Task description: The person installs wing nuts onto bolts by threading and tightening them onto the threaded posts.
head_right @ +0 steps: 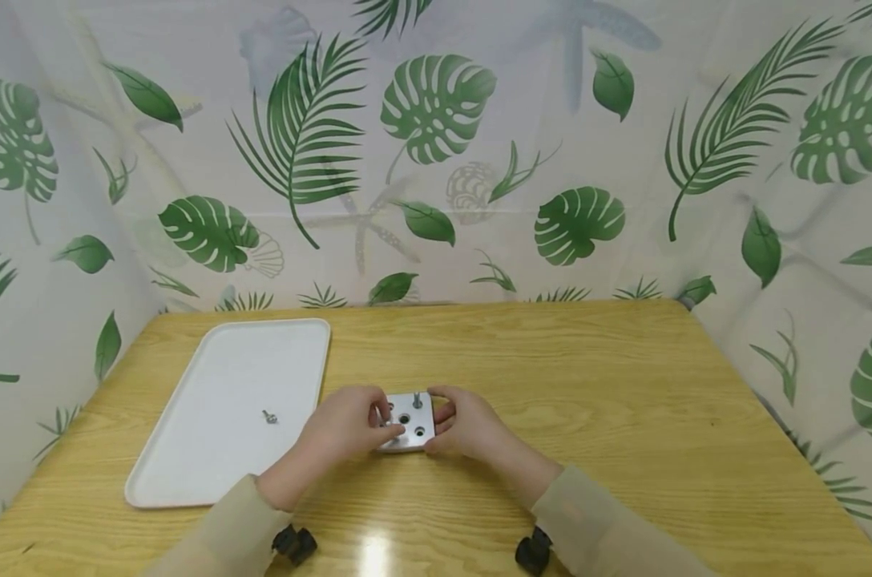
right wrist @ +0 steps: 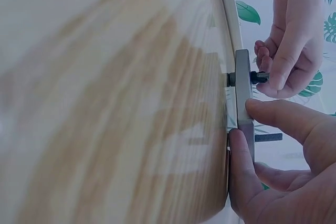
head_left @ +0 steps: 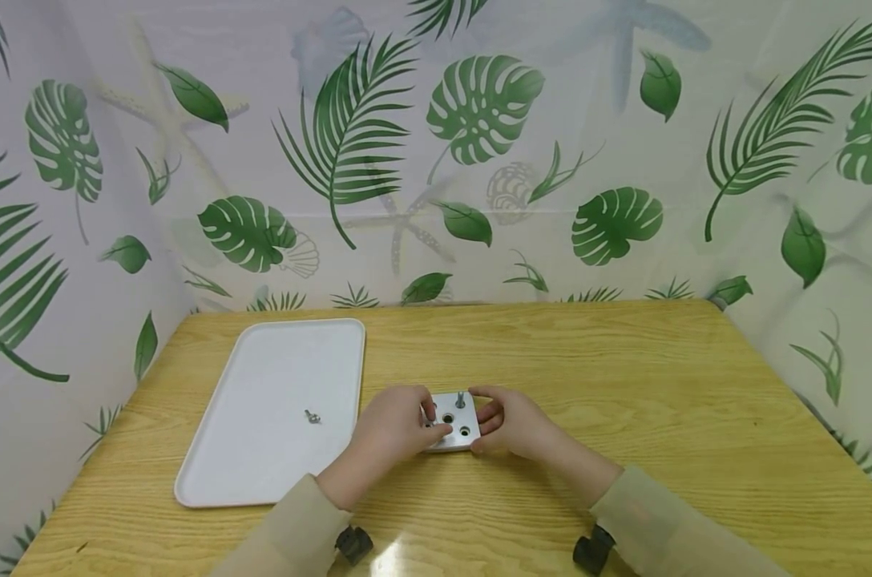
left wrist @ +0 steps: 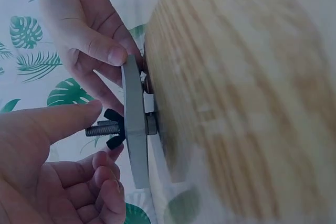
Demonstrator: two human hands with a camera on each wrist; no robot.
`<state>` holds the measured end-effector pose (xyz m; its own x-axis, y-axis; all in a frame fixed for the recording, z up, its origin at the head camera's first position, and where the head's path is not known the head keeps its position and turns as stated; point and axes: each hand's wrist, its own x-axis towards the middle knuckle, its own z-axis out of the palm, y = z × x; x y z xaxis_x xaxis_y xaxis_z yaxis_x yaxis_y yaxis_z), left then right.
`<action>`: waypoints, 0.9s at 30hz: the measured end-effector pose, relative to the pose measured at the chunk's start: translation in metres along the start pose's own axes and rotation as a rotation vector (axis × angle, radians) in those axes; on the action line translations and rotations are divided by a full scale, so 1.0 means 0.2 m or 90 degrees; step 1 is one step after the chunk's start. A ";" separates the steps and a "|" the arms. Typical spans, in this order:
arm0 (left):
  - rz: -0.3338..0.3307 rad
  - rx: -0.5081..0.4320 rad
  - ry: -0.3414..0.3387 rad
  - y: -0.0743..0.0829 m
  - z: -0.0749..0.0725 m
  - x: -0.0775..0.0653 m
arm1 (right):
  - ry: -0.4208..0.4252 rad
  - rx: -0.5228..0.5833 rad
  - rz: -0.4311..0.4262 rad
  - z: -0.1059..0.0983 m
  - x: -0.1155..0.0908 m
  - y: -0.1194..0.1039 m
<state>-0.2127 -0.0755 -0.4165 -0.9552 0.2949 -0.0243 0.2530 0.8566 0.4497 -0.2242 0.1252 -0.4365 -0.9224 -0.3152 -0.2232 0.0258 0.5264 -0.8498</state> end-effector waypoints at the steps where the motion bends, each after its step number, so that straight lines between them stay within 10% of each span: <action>1: -0.004 0.008 0.002 0.00 0.00 0.00 | 0.001 -0.002 0.000 0.00 0.00 0.00; 27: 0.078 -0.109 -0.050 -0.03 -0.01 0.02 | -0.021 -0.013 -0.019 -0.01 0.01 0.02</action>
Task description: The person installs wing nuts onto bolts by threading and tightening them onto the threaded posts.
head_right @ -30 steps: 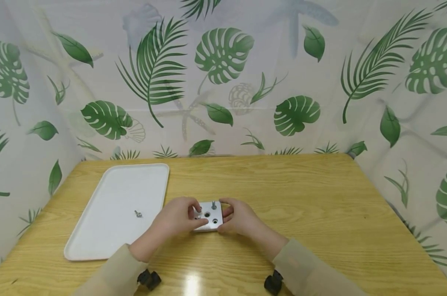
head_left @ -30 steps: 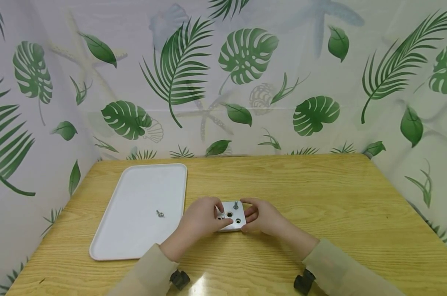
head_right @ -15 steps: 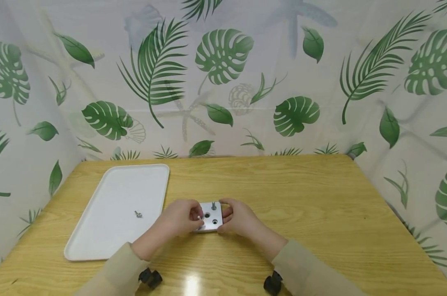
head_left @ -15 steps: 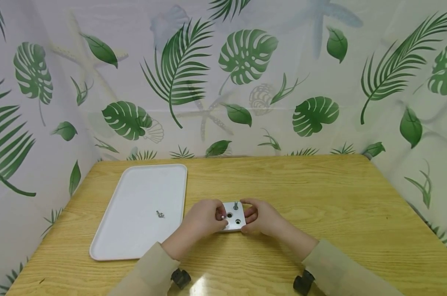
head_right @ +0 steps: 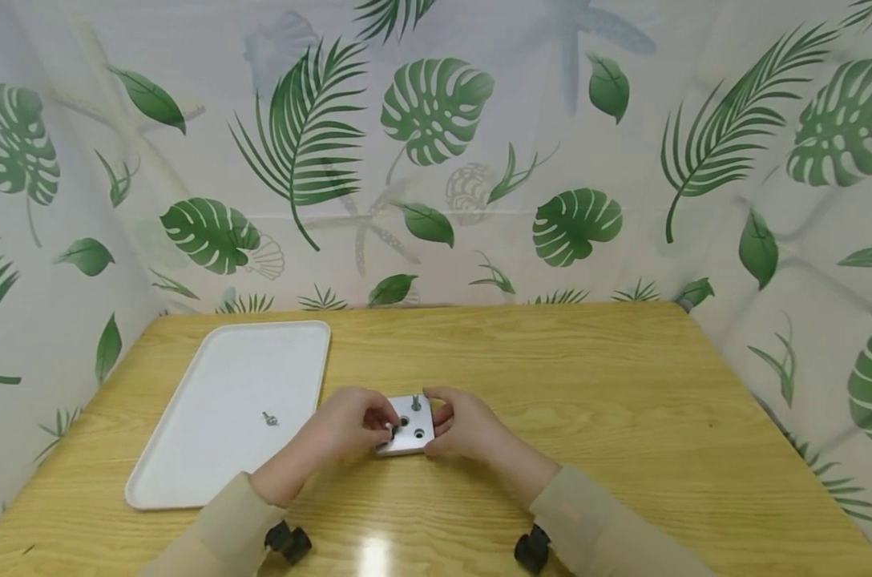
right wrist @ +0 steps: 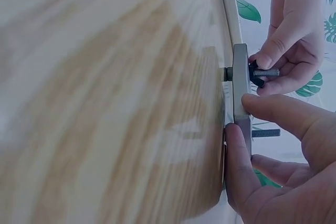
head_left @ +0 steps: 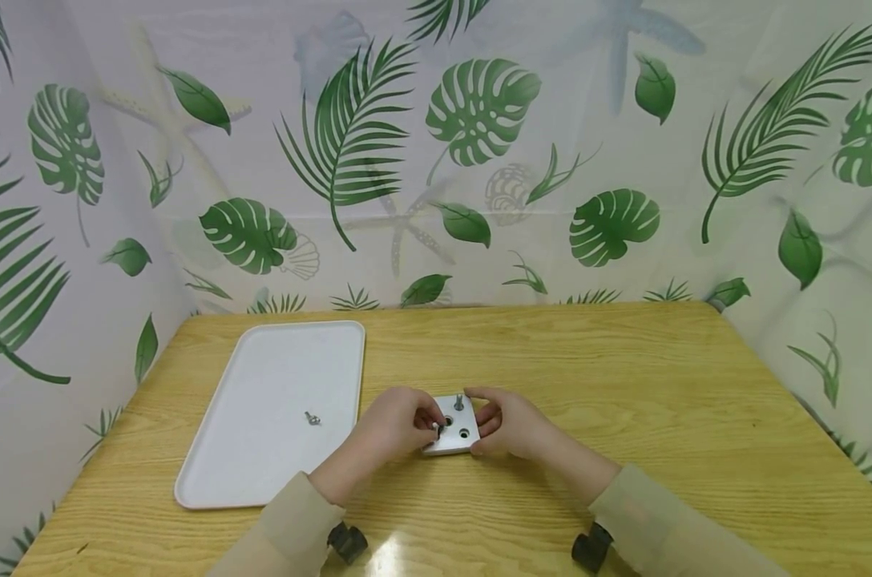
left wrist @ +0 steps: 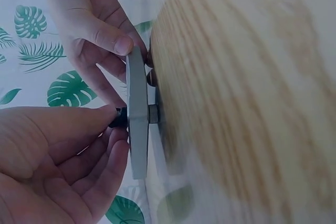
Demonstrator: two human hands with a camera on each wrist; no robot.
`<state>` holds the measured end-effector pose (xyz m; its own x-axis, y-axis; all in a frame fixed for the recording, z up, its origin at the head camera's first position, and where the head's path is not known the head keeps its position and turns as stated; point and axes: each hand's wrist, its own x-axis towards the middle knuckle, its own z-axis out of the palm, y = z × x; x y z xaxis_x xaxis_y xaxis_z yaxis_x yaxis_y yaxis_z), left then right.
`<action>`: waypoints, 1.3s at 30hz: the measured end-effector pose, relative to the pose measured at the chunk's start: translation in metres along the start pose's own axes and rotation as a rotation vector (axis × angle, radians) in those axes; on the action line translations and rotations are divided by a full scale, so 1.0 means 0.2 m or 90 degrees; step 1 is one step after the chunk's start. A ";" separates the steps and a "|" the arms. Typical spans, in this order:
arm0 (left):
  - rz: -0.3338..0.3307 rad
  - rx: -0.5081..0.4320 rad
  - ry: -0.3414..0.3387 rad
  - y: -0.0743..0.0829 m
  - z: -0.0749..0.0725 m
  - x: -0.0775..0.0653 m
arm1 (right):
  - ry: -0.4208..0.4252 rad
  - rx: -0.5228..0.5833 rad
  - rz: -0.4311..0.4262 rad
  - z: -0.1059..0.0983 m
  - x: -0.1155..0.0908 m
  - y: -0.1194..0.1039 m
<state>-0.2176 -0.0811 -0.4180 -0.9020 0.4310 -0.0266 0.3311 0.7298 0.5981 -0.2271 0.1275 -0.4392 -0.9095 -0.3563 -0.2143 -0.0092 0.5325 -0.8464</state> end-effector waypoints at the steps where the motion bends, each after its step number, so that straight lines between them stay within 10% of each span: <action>1: 0.000 0.001 -0.001 0.00 0.00 0.00 | -0.003 -0.002 -0.001 0.00 0.00 0.00; 14: 0.027 -0.008 0.007 -0.02 0.00 -0.01 | -0.009 0.013 -0.004 0.00 0.00 0.00; 26: -0.106 0.195 0.069 0.08 0.03 -0.01 | 0.004 0.013 -0.007 0.01 -0.01 0.00; 39: -0.093 0.238 0.049 0.09 0.04 0.02 | 0.016 0.021 0.011 0.01 -0.01 0.00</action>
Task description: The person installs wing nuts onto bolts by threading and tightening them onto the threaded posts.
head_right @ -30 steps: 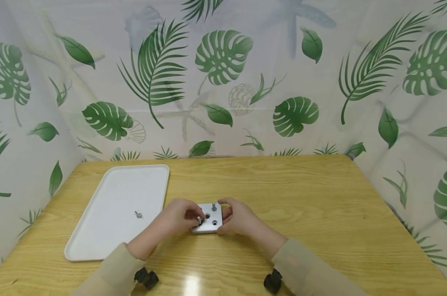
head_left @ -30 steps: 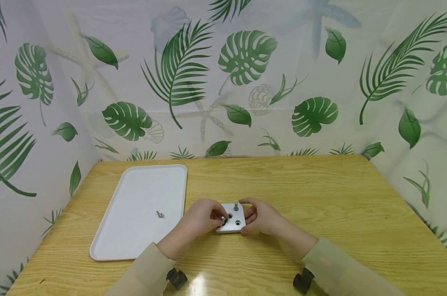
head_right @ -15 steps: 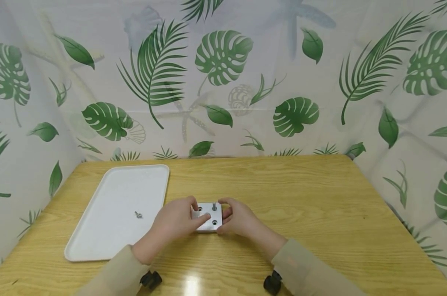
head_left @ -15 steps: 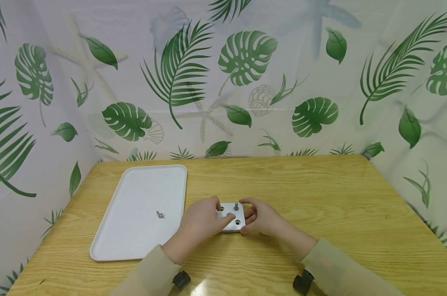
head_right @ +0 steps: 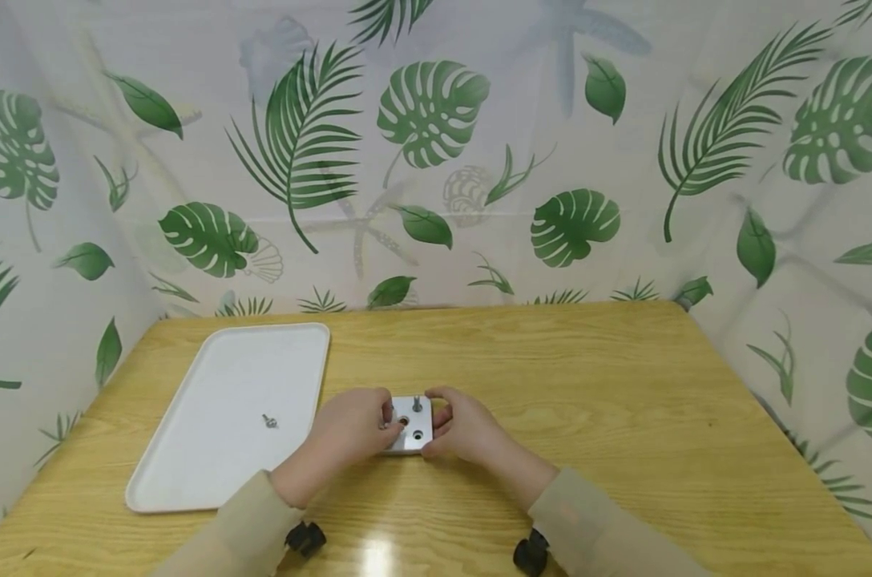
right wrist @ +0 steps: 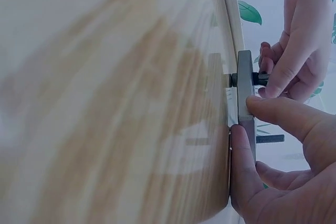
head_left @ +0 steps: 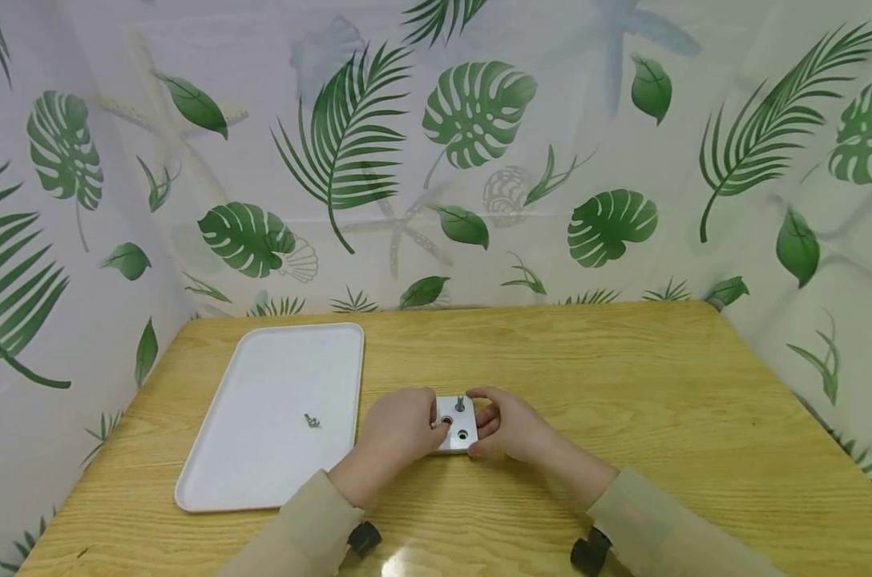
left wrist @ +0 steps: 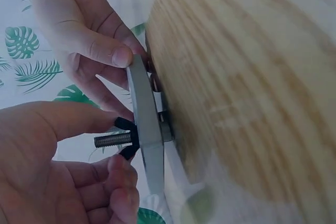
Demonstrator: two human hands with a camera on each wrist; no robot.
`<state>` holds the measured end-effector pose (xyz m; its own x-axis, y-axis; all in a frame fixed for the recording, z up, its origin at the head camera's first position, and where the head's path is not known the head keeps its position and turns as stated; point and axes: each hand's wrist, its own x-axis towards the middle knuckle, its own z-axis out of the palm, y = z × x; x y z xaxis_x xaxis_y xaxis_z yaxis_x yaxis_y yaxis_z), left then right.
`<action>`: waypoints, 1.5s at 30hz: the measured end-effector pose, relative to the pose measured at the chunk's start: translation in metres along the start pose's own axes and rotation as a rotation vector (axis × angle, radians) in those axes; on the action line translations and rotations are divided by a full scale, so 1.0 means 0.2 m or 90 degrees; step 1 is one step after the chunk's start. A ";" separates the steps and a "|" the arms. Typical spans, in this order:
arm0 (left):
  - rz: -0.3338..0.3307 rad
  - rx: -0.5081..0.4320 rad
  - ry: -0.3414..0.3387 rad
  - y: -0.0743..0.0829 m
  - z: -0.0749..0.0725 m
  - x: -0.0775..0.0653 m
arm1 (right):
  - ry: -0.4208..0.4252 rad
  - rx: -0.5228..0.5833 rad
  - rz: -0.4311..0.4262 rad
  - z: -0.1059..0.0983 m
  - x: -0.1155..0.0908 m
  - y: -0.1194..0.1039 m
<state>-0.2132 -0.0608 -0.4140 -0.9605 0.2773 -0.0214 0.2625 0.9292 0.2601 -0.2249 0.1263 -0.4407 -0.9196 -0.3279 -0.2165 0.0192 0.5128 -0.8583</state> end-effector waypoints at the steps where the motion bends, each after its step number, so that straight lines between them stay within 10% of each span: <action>1: 0.004 -0.005 -0.005 0.00 0.00 0.00 | 0.000 0.001 0.001 0.00 0.00 0.00; 21: 0.076 -0.156 -0.025 -0.05 -0.03 0.00 | 0.017 -0.017 0.021 0.01 -0.01 0.00; 45: 0.119 -0.162 0.005 -0.10 0.00 0.00 | 0.025 -0.029 0.025 0.01 -0.01 -0.03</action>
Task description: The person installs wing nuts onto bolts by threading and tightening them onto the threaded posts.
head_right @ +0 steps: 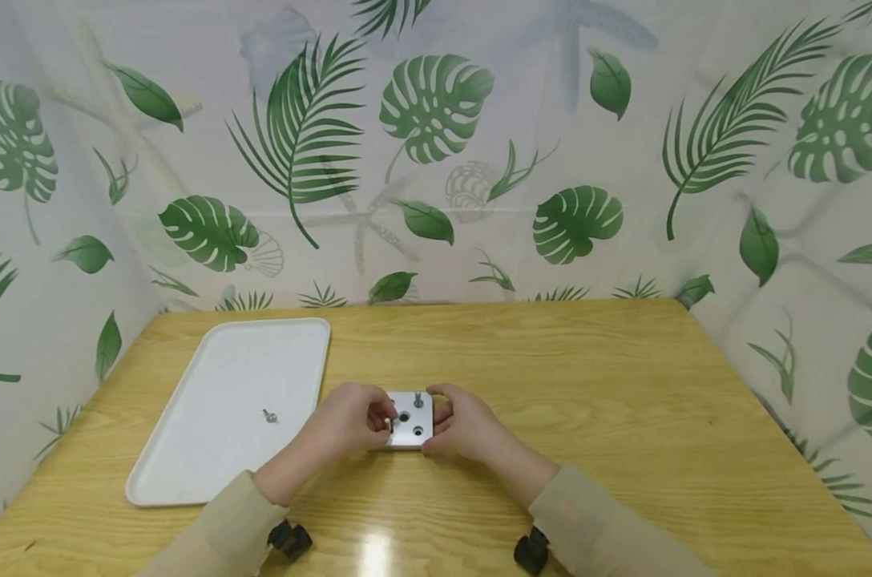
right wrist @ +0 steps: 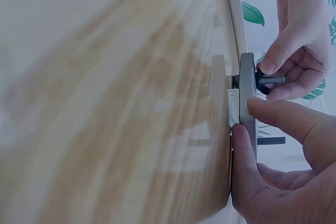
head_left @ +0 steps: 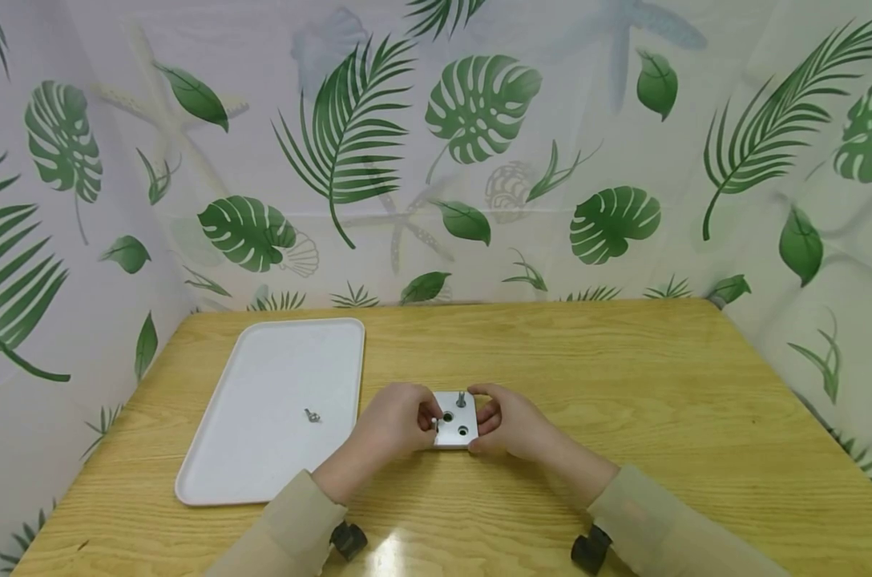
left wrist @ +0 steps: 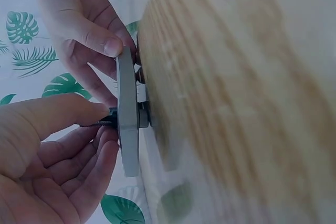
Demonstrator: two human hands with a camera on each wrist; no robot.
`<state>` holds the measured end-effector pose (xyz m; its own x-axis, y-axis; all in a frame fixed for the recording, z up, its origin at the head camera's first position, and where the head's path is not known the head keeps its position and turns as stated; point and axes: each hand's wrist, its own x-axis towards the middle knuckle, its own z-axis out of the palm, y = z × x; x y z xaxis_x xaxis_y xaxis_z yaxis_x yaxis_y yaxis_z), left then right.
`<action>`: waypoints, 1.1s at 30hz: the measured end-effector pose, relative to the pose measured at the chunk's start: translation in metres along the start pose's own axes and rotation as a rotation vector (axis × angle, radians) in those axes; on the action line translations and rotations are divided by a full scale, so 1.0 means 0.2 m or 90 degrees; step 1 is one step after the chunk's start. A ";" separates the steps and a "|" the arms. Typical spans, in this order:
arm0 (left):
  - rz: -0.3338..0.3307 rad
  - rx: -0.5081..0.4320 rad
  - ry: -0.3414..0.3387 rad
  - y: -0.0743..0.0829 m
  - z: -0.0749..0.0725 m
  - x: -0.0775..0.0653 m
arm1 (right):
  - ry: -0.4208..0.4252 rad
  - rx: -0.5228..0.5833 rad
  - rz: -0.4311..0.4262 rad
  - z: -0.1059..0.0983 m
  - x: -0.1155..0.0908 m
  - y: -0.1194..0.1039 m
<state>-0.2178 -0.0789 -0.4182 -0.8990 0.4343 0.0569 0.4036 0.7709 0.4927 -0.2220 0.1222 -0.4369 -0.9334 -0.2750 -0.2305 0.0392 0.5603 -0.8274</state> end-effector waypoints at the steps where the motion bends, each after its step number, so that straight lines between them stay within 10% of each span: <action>1: -0.001 -0.002 0.000 0.00 0.00 0.00 | 0.000 -0.003 -0.003 0.00 0.00 0.00; 18: -0.002 -0.083 -0.031 -0.06 -0.03 -0.05 | 0.001 -0.034 -0.018 0.00 -0.01 -0.02; 33: -0.118 -0.202 -0.010 -0.24 -0.16 -0.18 | 0.018 -0.045 -0.004 0.01 0.00 -0.02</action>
<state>-0.2106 -0.1466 -0.4152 -0.9484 0.3091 -0.0706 0.1585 0.6551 0.7387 -0.2209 0.1186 -0.4352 -0.9435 -0.2564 -0.2100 0.0093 0.6129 -0.7901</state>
